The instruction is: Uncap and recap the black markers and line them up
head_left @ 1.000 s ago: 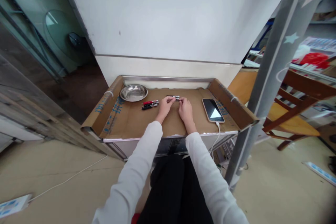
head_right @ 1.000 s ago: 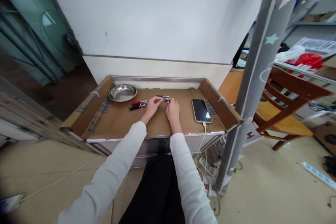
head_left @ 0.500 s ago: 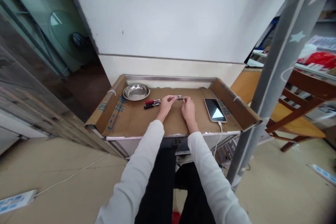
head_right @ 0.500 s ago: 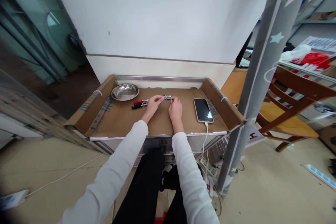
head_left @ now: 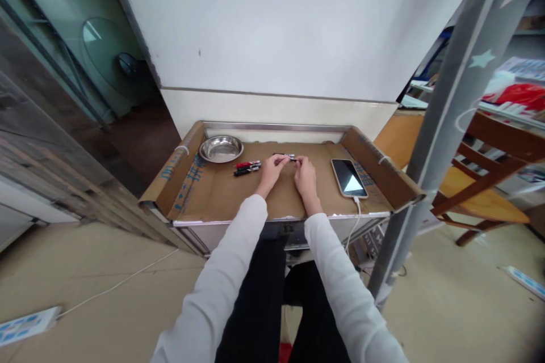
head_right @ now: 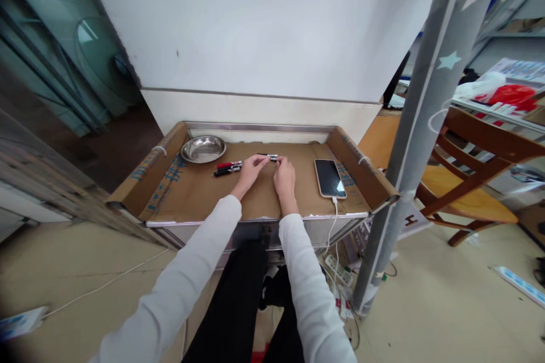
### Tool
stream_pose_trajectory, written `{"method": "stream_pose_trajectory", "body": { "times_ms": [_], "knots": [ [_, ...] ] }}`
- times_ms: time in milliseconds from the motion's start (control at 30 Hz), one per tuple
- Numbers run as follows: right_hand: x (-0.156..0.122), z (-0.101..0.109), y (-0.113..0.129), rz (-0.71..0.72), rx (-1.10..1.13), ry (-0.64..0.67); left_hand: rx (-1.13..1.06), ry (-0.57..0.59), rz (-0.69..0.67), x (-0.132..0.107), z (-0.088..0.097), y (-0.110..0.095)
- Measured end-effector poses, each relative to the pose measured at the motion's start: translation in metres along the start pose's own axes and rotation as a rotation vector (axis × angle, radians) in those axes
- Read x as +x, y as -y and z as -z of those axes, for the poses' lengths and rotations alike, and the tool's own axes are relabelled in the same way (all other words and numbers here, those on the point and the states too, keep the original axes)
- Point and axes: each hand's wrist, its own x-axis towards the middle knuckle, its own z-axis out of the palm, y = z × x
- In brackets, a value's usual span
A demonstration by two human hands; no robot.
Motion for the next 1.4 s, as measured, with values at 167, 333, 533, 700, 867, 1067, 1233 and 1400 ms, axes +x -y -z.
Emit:
{"method": "stream_pose_trajectory", "body": {
  "times_ms": [167,333,533,700,867,1067,1233,1400],
  "knots": [
    [0.0,0.0,0.0,0.009,-0.016,0.018,0.094,0.004,-0.056,-0.002,0.001,-0.002],
    [-0.001,0.001,0.002,0.125,0.046,0.106,0.239,0.007,-0.116,-0.003,0.002,0.0],
    [0.0,0.004,0.002,0.123,-0.015,0.138,0.294,0.027,-0.122,-0.004,0.003,0.0],
    [0.0,0.006,0.001,0.068,-0.055,0.098,0.495,0.049,-0.192,-0.006,0.002,-0.005],
    [-0.001,0.009,0.003,-0.031,-0.139,0.068,0.89,0.128,-0.212,-0.008,-0.002,0.001],
    [-0.002,0.009,0.004,-0.166,-0.246,0.055,1.066,0.159,-0.187,-0.012,-0.006,0.001],
    [-0.004,0.01,0.005,-0.22,-0.313,0.009,1.115,0.171,-0.181,-0.013,-0.005,-0.004],
    [-0.005,0.008,0.005,-0.208,-0.346,0.018,1.007,0.191,-0.191,-0.016,-0.003,-0.008]
  ]
}}
